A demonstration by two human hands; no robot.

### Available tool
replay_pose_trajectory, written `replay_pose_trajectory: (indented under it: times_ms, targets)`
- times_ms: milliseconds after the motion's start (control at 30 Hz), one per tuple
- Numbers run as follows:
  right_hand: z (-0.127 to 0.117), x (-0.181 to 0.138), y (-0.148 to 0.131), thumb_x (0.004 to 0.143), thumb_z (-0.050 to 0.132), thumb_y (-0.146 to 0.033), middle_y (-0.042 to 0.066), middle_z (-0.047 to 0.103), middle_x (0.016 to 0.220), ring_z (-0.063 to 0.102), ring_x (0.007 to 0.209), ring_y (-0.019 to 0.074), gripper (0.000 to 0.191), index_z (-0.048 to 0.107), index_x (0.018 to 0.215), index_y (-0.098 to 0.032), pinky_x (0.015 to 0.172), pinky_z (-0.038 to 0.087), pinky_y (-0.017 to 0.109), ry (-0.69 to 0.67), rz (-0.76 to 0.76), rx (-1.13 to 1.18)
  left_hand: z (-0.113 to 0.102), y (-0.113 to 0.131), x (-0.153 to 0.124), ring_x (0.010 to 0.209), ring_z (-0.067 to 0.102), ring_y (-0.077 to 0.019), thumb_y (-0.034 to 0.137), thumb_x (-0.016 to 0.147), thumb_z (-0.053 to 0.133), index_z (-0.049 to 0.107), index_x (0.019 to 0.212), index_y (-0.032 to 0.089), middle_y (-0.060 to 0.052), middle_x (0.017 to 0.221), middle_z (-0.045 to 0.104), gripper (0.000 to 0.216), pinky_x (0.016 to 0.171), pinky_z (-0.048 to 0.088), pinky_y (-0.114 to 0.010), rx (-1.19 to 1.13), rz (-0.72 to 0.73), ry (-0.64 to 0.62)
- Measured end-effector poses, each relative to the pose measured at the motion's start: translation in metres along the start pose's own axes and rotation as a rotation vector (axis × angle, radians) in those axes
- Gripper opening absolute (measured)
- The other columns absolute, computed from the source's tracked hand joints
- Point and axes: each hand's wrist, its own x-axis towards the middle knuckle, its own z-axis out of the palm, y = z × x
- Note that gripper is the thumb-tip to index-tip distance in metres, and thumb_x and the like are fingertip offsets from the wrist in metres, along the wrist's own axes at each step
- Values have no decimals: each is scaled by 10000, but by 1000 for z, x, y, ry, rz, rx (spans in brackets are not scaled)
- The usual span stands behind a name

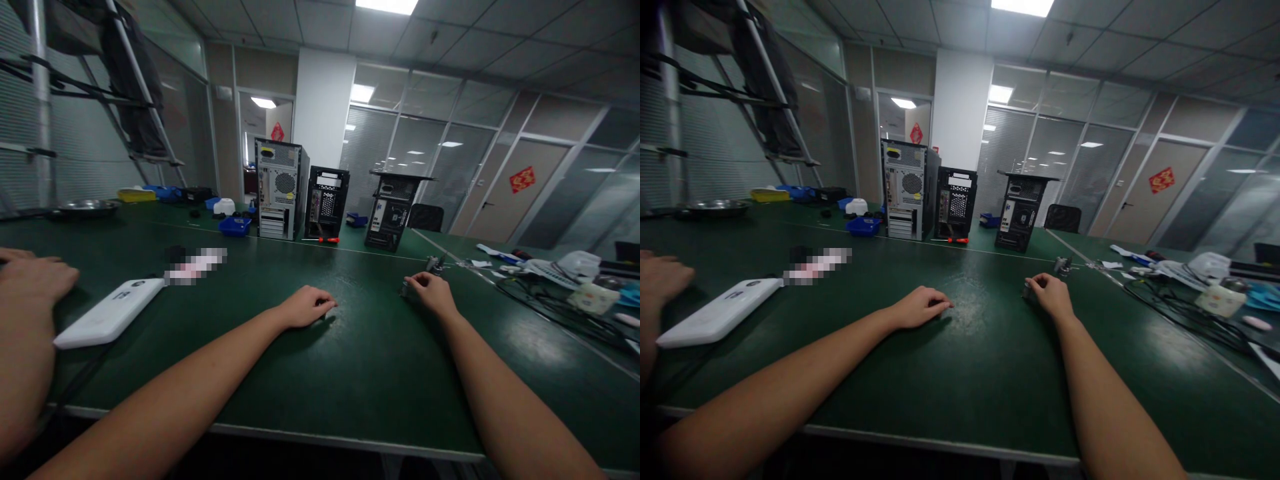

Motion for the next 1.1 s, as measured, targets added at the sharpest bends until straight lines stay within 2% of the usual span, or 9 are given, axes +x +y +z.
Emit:
replay_pose_trajectory:
  times_ms: [533,800,1100]
  targets:
    - [3,2,2,792,655,-550,62,752,835,671,770,211,350,738,863,-218,715,464,324,8,-2,37,-1,4,-1,779,631,-167,406,966,512,755,1088,177,-43,876,742,355,700,422,-240,-7,-13,-5]
    - [4,3,4,773,664,-562,75,760,844,680,766,214,388,767,870,-201,700,470,320,8,4,54,-1,2,0,782,634,-163,404,972,504,749,1109,178,-41,889,742,360,697,420,-239,2,-1,-11]
    - [8,3,8,721,741,-516,94,764,817,700,713,218,405,782,924,-169,675,508,315,-28,111,252,0,1,0,774,630,-163,400,971,502,748,1106,174,-41,880,742,360,687,416,-236,5,-4,-14]
